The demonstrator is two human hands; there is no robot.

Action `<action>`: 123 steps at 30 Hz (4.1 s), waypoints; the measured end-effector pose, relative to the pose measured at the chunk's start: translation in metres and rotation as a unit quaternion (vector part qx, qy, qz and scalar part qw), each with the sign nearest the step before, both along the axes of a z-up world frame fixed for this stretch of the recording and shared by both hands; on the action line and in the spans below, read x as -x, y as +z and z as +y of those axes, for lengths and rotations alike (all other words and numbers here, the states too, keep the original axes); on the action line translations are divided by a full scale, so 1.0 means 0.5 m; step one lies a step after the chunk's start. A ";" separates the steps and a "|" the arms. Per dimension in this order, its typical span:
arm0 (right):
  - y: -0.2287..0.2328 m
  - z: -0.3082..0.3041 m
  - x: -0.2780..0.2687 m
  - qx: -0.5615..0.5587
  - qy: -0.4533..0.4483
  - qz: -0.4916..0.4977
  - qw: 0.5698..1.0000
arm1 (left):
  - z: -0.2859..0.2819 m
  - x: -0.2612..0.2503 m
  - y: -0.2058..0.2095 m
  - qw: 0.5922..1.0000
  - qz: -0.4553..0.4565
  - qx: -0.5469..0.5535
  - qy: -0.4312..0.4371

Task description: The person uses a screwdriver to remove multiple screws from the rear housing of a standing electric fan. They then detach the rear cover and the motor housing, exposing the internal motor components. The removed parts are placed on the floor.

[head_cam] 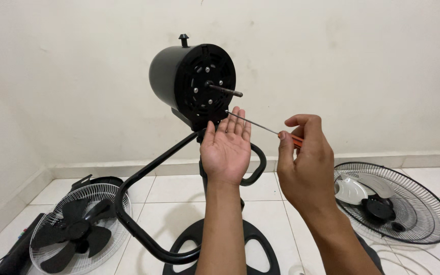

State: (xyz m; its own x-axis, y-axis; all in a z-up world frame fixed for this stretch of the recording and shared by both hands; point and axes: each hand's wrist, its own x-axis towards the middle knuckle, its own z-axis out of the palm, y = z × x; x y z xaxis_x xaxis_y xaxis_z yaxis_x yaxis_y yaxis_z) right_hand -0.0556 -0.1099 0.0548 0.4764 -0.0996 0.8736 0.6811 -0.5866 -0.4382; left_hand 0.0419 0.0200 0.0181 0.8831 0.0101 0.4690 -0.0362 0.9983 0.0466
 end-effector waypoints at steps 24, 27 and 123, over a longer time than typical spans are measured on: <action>0.011 0.002 0.006 -0.033 -0.016 0.045 0.998 | 0.007 0.006 0.012 0.999 0.036 -0.005 0.000; 0.007 0.010 0.009 0.015 -0.026 -0.080 0.996 | 0.012 0.005 0.010 0.999 0.035 -0.002 -0.004; -0.996 -0.289 -0.212 -0.508 -0.211 0.465 0.694 | -0.200 0.100 -0.230 0.481 0.103 -0.850 0.190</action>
State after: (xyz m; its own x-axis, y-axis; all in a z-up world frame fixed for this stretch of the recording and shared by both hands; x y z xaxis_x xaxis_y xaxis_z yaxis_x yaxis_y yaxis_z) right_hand 0.0504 -0.2547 -0.4434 0.5285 -0.7408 -0.4147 -0.3113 0.2854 -0.9064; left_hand -0.0083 -0.0798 -0.0970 0.9984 -0.0545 -0.0118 -0.0210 -0.5642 0.8254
